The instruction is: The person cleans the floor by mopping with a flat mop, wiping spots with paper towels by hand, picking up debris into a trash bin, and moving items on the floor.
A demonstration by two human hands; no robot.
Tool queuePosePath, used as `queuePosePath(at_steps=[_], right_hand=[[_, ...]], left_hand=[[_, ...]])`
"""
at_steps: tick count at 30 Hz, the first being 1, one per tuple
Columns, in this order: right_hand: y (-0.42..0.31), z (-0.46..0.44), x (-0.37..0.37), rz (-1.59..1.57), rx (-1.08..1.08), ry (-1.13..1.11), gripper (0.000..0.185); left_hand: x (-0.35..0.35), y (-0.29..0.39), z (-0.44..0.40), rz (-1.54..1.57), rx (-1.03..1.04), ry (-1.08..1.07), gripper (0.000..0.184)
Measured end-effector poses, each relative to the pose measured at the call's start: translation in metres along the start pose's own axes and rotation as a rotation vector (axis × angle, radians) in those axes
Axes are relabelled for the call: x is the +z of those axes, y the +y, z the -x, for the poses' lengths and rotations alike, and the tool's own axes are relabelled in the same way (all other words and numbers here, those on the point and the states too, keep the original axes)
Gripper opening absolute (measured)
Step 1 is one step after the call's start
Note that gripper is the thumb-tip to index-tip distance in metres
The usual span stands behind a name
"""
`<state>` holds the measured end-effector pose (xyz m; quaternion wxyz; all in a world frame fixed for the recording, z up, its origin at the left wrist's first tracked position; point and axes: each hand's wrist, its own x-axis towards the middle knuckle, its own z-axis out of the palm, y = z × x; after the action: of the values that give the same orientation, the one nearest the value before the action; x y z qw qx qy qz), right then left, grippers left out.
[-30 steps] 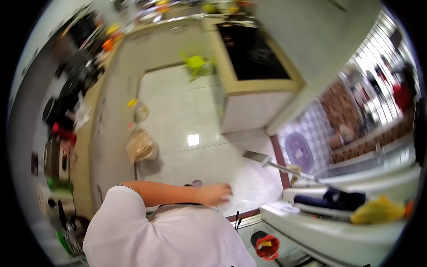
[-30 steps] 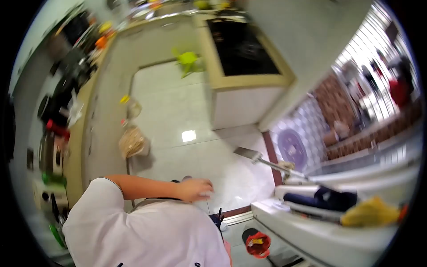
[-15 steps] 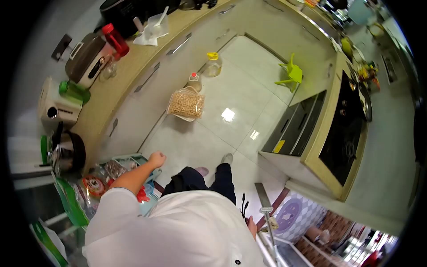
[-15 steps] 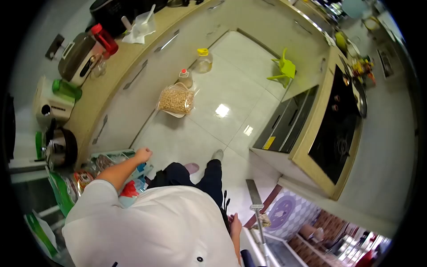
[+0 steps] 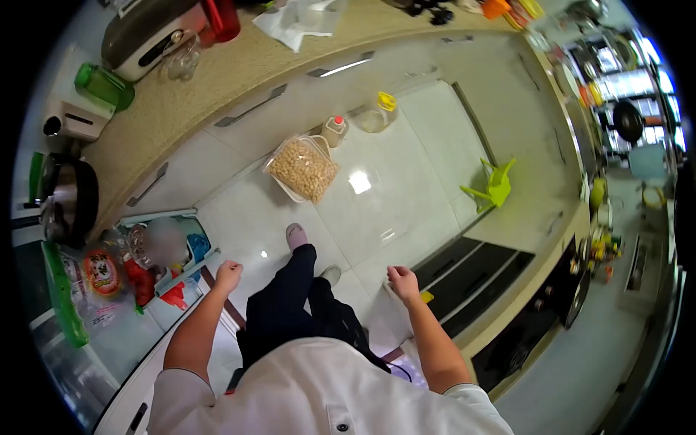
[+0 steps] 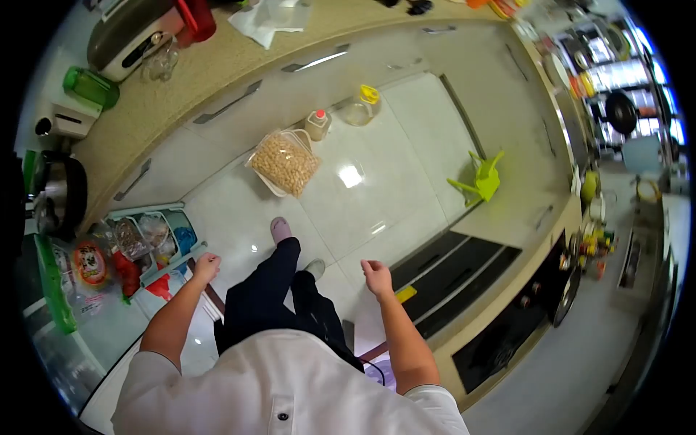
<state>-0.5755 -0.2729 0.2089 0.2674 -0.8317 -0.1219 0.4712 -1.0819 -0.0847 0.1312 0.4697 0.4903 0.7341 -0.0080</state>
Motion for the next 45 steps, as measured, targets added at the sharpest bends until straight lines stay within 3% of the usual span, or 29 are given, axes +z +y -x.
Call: queuePosePath(at_steps=[2,8,11,14,18,20,24,26,28,30,32,34,35,36,38,39,40,42,45], right_hand=[[-0.047,-0.046,0.032,0.259,-0.088,-0.095,0.044],[-0.123,-0.181,0.13,0.715,-0.278,-0.282,0.05],[-0.139,-0.242,0.171,0.827,-0.298,-0.319,0.052],[-0.15,-0.305,0.214,0.881,-0.348,-0.274,0.058],[-0.146,-0.39,0.276,0.868,-0.607,-0.258,0.077],[-0.142,-0.416,0.305,0.866,-0.698,-0.16,0.086],[-0.183,-0.419,0.311,1.101,-0.512,-0.17,0.093],[-0.182,-0.43,0.301,0.592,-0.233,-0.459,0.092],[-0.162,-0.433,0.292,0.548,-0.274,-0.405,0.082],[-0.148,-0.43,0.282,0.329,-0.154,-0.48,0.072],[-0.139,-0.428,0.274,0.295,-0.145,-0.476,0.068],[-0.124,-0.43,0.273,0.342,-0.148,-0.394,0.069],[-0.12,-0.434,0.272,0.417,-0.12,-0.41,0.084],[-0.112,-0.436,0.276,0.418,-0.112,-0.414,0.084],[-0.097,-0.44,0.288,0.607,-0.445,0.003,0.105],[-0.101,-0.446,0.288,0.389,-0.26,-0.17,0.115],[-0.112,-0.445,0.29,0.391,-0.257,-0.171,0.115],[-0.135,-0.432,0.291,-0.157,0.145,-0.558,0.109],[-0.138,-0.414,0.289,-0.205,0.076,-0.598,0.099]], left_hand=[[0.025,0.03,-0.014,0.171,-0.055,-0.093,0.031],[0.106,0.039,-0.109,0.391,-0.133,-0.061,0.029],[0.137,0.06,-0.133,0.55,-0.195,-0.092,0.03],[0.175,0.082,-0.176,0.612,-0.125,-0.023,0.038],[0.241,0.107,-0.254,0.635,0.017,0.127,0.054],[0.232,0.148,-0.275,0.85,-0.172,0.009,0.062],[0.277,0.157,-0.328,1.064,-0.035,0.14,0.07],[0.243,0.188,-0.311,1.135,-0.16,0.093,0.071],[0.257,0.181,-0.313,1.119,-0.134,0.129,0.068],[0.253,0.191,-0.3,1.032,0.006,0.102,0.061],[0.25,0.194,-0.296,1.067,0.011,0.067,0.063],[0.249,0.193,-0.294,0.165,0.08,0.342,0.068],[0.248,0.191,-0.292,0.067,0.117,0.475,0.073],[0.247,0.189,-0.294,0.063,0.112,0.471,0.073],[0.236,0.185,-0.309,0.015,0.002,0.503,0.079],[0.237,0.174,-0.319,0.22,0.019,0.385,0.071],[0.237,0.174,-0.325,0.219,0.016,0.383,0.071],[0.231,0.175,-0.33,0.424,0.232,0.256,0.062],[0.226,0.181,-0.324,0.342,0.356,0.367,0.056]])
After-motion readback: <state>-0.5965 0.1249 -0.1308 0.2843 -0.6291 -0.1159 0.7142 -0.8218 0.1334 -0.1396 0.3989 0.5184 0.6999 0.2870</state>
